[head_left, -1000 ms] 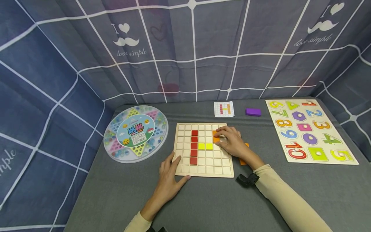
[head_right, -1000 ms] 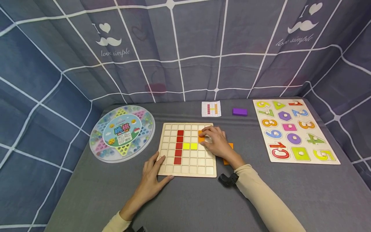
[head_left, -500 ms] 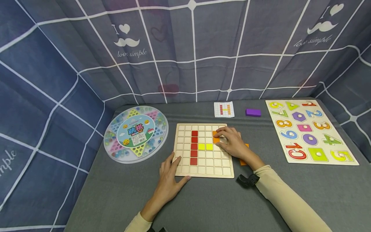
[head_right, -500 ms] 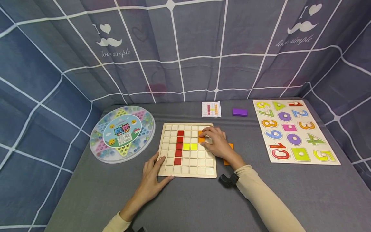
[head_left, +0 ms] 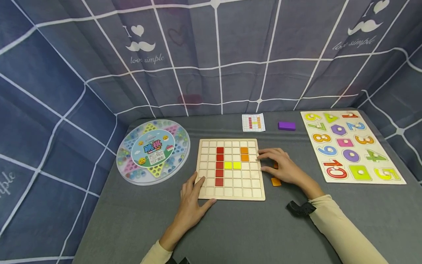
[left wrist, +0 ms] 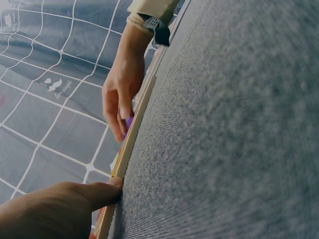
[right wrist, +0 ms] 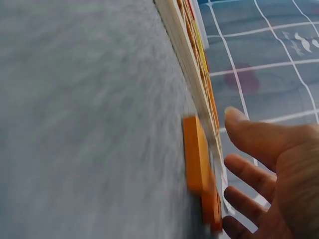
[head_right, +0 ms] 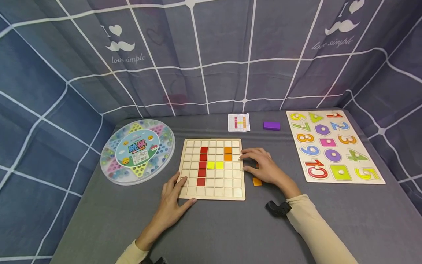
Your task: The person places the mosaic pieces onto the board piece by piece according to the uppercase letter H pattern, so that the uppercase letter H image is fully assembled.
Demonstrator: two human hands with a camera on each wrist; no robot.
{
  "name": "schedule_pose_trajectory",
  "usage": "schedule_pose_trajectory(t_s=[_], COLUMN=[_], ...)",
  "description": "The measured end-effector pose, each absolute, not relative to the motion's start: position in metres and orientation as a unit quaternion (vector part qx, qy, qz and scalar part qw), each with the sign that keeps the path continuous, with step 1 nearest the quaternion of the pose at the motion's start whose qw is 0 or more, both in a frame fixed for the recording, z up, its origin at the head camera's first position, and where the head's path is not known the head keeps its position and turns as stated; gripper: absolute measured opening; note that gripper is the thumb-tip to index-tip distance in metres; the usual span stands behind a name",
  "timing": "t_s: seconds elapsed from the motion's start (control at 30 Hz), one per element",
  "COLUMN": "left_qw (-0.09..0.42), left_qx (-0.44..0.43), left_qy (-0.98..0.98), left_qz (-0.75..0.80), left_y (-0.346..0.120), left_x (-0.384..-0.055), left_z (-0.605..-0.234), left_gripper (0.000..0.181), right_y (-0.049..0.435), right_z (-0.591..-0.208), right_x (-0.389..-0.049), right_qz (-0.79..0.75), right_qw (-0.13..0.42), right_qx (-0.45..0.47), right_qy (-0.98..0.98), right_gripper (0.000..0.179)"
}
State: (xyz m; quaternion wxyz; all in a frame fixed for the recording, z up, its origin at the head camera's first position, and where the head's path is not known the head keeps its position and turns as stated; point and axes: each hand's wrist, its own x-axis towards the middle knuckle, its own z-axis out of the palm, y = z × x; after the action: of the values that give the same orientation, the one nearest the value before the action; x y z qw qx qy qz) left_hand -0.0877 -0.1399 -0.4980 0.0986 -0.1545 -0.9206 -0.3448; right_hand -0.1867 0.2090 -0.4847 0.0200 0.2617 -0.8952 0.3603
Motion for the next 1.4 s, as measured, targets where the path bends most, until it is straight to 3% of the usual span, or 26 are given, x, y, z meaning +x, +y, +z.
schedule_pose_trajectory(t_s=[0.37,0.8,1.0,1.4], left_qw=[0.094,0.101,0.109,0.099], left_qx=[-0.151,-0.156,-0.156,-0.152], left_qy=[-0.924,-0.923,-0.922,-0.924], left_qz=[-0.339,-0.338,-0.338,-0.338], left_y=[-0.141,-0.14,-0.141,-0.14], left_x=[-0.088,-0.088,-0.087,-0.088], left_z=[-0.498,-0.5,-0.501,-0.499], left_gripper=[0.079,0.078,0.079,0.079], right_y=[0.235,0.256,0.257,0.259], right_z=[-0.49,-0.482,-0.481,-0.487], right_x=[-0.168,-0.164,-0.164,-0.167], right_qz=[0.363,0.36,0.361,0.379], right_qw=[-0.018,-0.146,-0.149,-0.124], right_qx=[0.265,0.299,0.306,0.307], right_qy=[-0.893,-0.872,-0.868,-0.864], right_gripper=[0.043,0.067,0.063,0.038])
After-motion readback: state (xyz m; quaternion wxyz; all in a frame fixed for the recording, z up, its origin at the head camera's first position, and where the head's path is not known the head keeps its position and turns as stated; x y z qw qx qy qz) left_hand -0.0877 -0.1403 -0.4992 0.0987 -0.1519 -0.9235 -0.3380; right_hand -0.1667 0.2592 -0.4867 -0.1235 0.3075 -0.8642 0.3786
